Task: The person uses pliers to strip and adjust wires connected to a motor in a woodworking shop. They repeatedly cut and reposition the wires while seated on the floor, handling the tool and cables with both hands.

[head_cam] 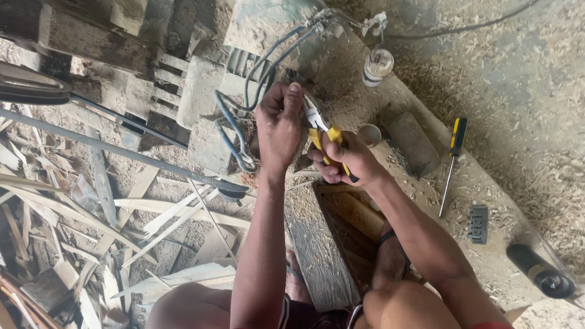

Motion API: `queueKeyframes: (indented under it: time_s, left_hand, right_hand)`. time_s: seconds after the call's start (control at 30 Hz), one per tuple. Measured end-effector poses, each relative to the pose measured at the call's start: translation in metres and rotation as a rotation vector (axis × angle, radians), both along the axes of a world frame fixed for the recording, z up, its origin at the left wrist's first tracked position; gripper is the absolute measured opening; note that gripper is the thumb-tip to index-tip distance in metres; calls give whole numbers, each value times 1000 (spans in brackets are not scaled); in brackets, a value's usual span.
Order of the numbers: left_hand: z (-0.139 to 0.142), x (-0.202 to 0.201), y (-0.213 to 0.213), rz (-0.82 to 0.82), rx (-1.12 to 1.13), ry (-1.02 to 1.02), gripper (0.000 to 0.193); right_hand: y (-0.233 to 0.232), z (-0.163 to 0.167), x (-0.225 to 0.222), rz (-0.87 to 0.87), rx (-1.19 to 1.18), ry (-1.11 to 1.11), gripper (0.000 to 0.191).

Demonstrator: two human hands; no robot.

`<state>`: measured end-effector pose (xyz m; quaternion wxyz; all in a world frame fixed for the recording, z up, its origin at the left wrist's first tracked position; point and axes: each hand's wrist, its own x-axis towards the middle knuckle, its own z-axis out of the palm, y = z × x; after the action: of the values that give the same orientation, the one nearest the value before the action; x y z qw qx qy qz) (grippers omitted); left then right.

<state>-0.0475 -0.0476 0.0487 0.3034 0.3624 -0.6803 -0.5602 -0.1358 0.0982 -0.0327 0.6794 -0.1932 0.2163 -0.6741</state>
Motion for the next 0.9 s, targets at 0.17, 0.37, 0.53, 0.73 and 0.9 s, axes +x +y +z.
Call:
queueKeyframes:
  time_s: [0.17, 0.37, 0.53, 0.73, 0.9]
  left_hand:
    - [-3, 1, 0, 23, -46, -45, 36]
    - [5, 0, 3, 14, -45, -78, 37]
    - [13, 3, 1, -13, 93, -133, 39]
    - [15, -4, 8, -8, 163, 32, 40]
    - [14, -2, 7, 3, 76, -80, 39]
  right_hand:
    - [-12, -9, 7, 207, -169, -550, 58]
    - [-18, -8, 17, 289, -270, -933, 58]
    - [-1, 2, -3, 12, -105, 78, 44]
    - [9, 29, -5, -396, 18, 1145, 41]
    - [10, 45, 0, -579, 77, 1560, 43]
